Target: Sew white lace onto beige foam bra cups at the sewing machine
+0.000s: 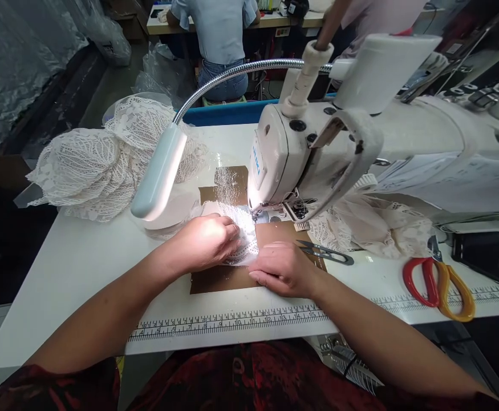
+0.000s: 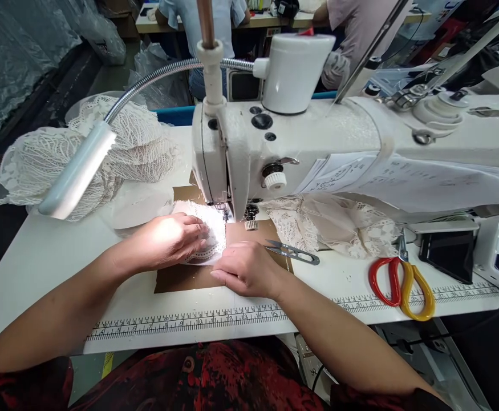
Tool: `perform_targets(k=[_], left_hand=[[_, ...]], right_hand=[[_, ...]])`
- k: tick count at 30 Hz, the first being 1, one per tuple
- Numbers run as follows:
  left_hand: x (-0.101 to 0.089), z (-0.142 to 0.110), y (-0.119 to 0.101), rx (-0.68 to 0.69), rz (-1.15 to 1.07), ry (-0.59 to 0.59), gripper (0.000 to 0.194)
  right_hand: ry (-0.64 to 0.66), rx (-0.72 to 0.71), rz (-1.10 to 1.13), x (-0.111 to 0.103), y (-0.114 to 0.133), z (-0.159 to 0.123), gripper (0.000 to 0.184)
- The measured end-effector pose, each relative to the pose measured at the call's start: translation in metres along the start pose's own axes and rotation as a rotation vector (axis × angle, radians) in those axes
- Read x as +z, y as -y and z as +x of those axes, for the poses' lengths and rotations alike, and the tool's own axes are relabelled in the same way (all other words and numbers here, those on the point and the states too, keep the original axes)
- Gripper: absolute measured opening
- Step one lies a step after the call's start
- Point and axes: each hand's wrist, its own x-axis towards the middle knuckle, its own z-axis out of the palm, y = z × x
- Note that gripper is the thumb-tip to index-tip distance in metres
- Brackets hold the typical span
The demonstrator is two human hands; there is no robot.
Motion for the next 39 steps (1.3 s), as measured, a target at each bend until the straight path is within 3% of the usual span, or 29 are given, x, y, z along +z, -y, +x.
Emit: perform_targets(k=[8,11,14,27,39], left_hand=[[0.025,0.011,-0.006,-0.001,0.053,0.016,0.035],[0.031,0.010,-0.009,-0.003,0.095,0.022,0.040],[0.031,0.009,-0.011,-0.006,0.126,0.027,0.042],[0.031,0.015,-0.010,-0.021,0.175,0.036,0.047],[0.027,0.010,-0.010,0.003,0.083,0.066,0.045]], right_hand=[[-0.142,0.128,-0.141,-0.005,-0.005,-0.003,0.039],[-0.179,0.158,-0.229,-0.005,-0.005,-0.003,0.035],[-0.176,0.159,-0.298,-0.004,-0.007,-0.003,0.028],[-0.130,0.107,-0.487,-0.002,-0.007,-0.004,0.030],[-0.138,0.099,-0.496,-0.001,-0.006,-0.006,0.027]])
